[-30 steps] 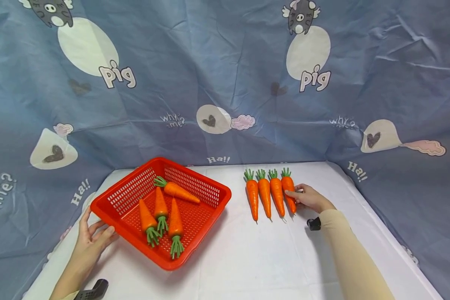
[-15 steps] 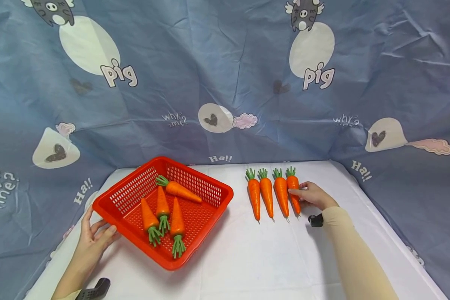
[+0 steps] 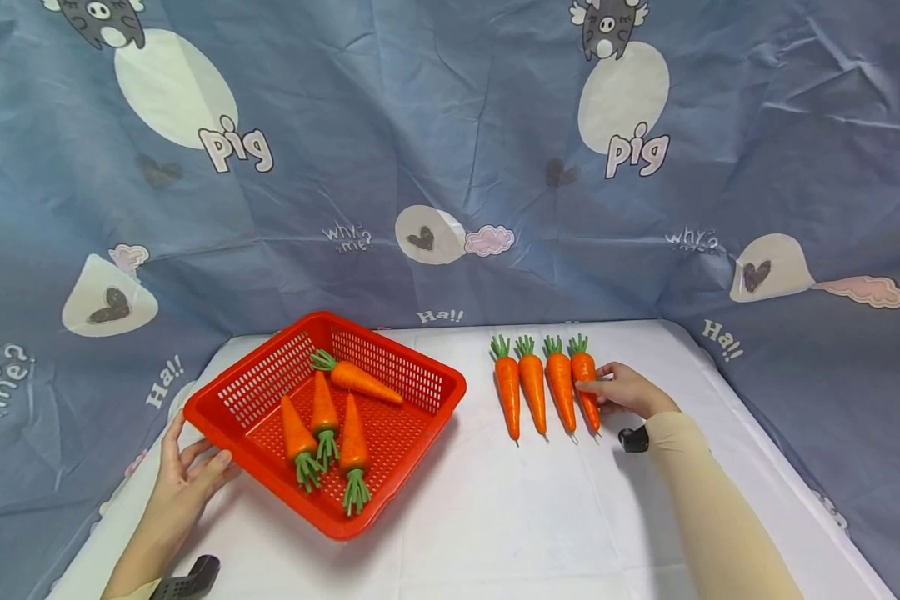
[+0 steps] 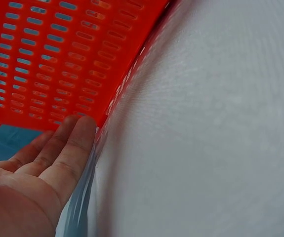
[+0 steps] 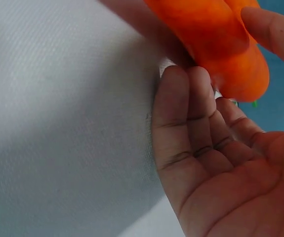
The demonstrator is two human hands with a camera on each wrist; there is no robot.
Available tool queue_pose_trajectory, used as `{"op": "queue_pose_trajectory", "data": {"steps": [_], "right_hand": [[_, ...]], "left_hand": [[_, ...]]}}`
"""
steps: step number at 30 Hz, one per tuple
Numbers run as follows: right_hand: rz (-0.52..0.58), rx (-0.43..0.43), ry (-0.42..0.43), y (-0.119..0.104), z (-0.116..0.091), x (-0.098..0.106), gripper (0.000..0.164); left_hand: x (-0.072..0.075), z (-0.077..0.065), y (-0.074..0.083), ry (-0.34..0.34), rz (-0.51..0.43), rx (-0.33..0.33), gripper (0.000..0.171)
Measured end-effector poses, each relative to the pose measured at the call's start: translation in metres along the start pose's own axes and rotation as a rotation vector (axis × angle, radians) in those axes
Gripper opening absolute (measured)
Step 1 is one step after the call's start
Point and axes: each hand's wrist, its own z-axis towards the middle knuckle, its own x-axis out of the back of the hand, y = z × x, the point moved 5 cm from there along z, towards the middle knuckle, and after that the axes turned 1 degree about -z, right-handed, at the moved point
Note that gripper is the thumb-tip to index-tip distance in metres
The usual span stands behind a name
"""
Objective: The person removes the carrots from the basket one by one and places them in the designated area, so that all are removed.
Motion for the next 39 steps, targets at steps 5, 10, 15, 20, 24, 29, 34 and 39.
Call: {"op": "queue_pose_trajectory", "data": {"steps": [5,10,15,20,24,29,34,39], "right_hand": [[0.002,-0.016,-0.001,0.0004,0.0004,0.0016,0.074],[0.016,-0.02,-0.003,0.0022,0.0012,0.004,0.073],[0.035,-0.014,-0.005,0.0034,0.0006,0.0063,0.071],[0.044,-0.007,-0.006,0.0059,0.0007,0.0077,0.066],[0.046,-0.005,-0.006,0.0069,0.0019,0.0074,0.063],[0.048,0.0,-0.006,0.0049,0.0044,0.0062,0.069],[0.06,0.004,-0.013,0.0007,0.0044,0.0039,0.071],[0.065,0.005,-0.016,0.0,0.0035,0.0037,0.072]], "left_hand": [[-0.0011,0.0006,0.0009,-0.004,-0.016,-0.007,0.105],[-0.0019,0.0018,0.0012,-0.003,-0.015,-0.006,0.106],[-0.0019,0.0016,0.0018,-0.002,-0.008,-0.001,0.106],[-0.0019,0.0011,0.0022,-0.003,-0.006,0.0,0.107],[-0.0018,0.0009,0.0018,-0.005,-0.013,-0.002,0.107],[-0.0011,0.0005,0.0014,-0.006,-0.029,-0.011,0.106],[-0.0006,-0.0002,0.0011,-0.005,-0.025,-0.012,0.106],[0.0,-0.0003,0.0007,-0.003,-0.012,-0.002,0.106]]}}
